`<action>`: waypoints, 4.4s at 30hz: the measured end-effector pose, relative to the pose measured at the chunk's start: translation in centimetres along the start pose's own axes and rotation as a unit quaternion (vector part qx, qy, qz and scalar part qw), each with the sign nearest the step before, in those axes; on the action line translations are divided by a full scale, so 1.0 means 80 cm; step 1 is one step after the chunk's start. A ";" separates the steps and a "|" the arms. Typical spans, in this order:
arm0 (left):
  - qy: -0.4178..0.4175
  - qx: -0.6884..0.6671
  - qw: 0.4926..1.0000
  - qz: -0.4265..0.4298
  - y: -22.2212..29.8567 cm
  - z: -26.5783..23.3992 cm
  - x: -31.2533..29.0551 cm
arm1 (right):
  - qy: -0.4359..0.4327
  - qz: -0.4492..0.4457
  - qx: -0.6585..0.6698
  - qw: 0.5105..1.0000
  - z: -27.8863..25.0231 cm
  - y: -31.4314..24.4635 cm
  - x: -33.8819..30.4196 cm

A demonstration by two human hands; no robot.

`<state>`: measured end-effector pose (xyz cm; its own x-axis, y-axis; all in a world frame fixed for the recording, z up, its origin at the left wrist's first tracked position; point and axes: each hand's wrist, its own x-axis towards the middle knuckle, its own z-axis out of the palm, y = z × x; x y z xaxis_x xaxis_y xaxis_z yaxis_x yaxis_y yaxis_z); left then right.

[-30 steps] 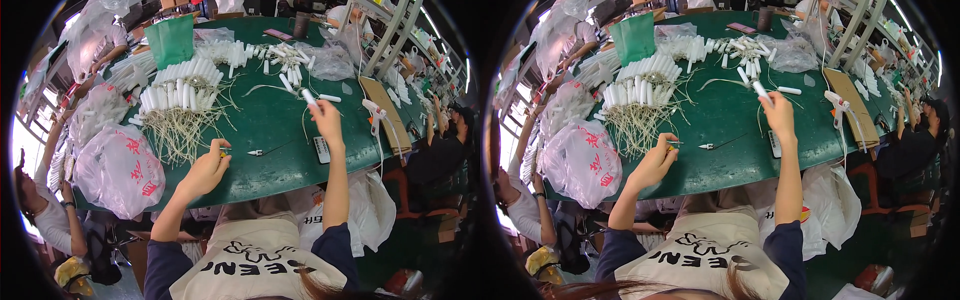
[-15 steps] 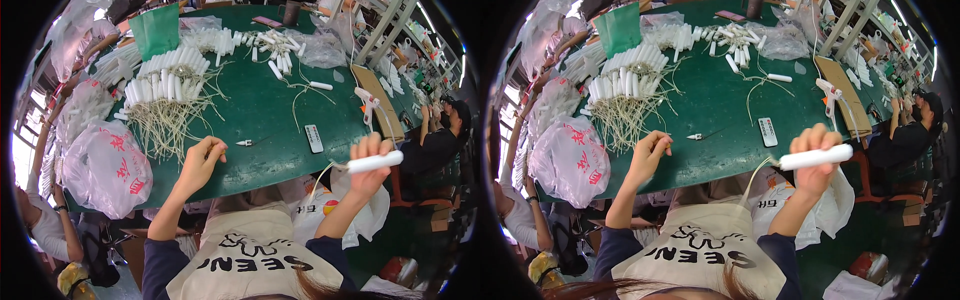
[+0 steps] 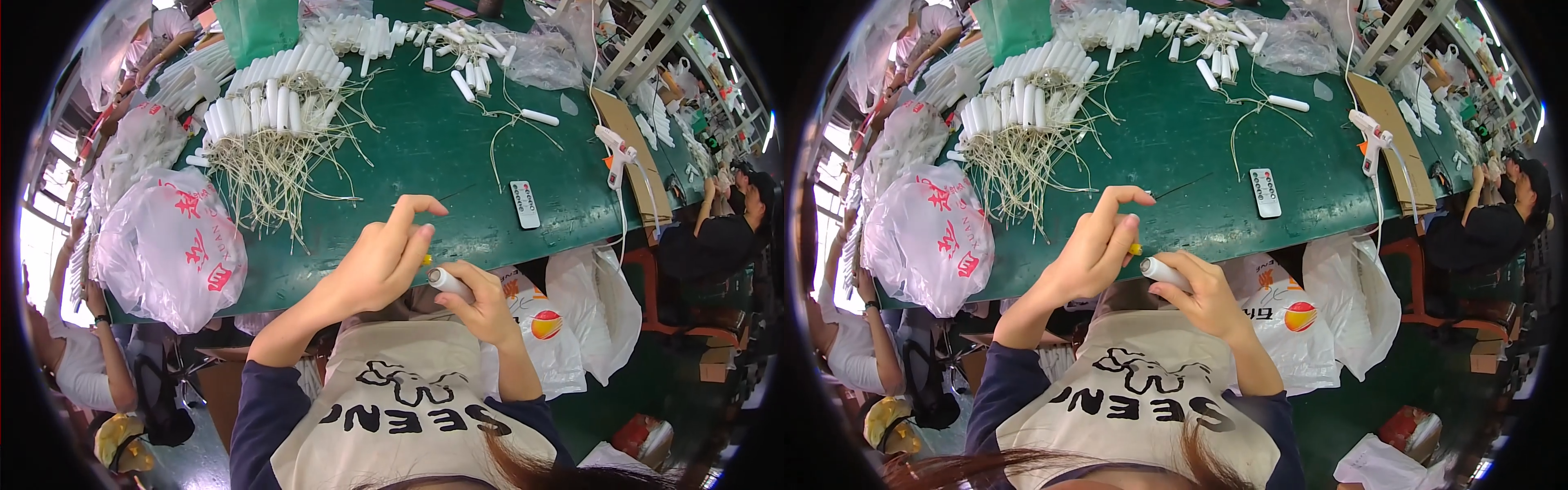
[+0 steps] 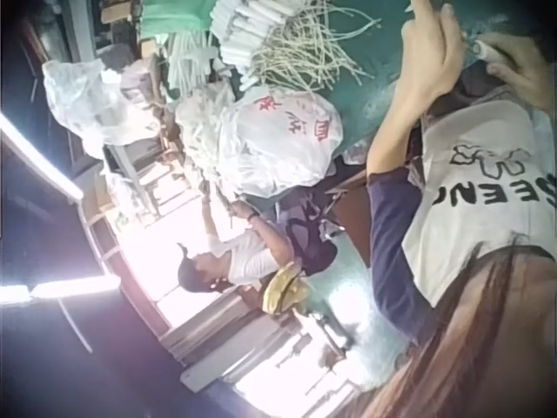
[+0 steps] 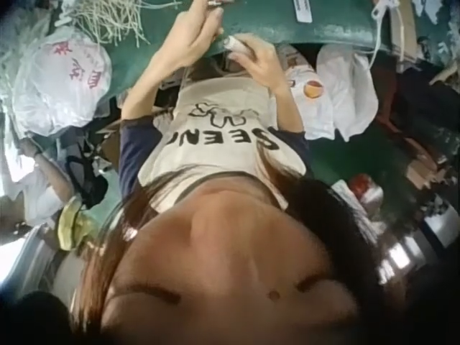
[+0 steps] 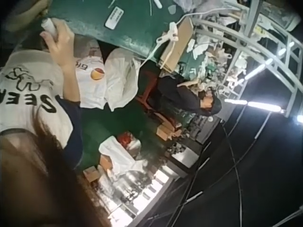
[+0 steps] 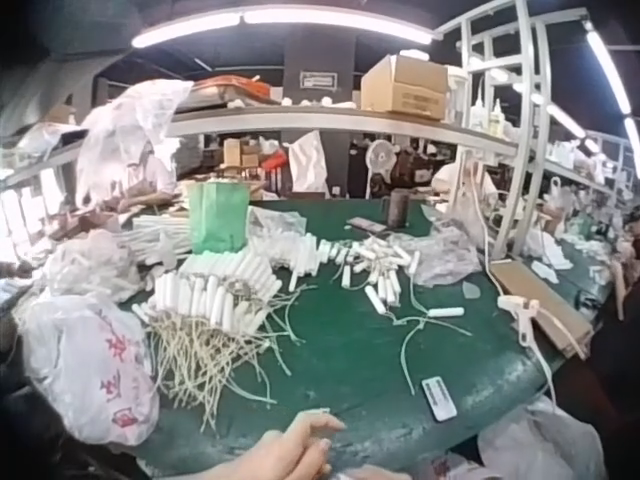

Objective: Assembling small components by inserting wires into white tubes and attaching pink parts at a factory workbench.

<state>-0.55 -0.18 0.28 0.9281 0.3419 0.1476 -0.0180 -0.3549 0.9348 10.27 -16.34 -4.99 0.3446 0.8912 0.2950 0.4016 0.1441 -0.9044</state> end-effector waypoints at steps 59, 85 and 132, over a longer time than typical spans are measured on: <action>0.129 0.501 0.841 0.156 -0.125 0.054 0.101 | 0.194 0.051 -0.084 0.976 0.016 0.035 -0.034; -0.190 -0.177 0.942 -0.212 -0.038 0.022 0.045 | 0.237 0.026 -0.070 0.969 0.002 0.035 -0.040; -0.359 -0.232 0.887 -0.174 -0.072 0.008 0.000 | 0.383 0.102 -0.130 0.909 -0.109 0.096 0.025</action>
<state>-0.19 1.34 -5.28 0.9026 -0.3407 -0.2632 0.3186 0.1177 0.9405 21.44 -17.14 -8.69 0.8843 0.3118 0.3476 0.4155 -0.1858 -0.8904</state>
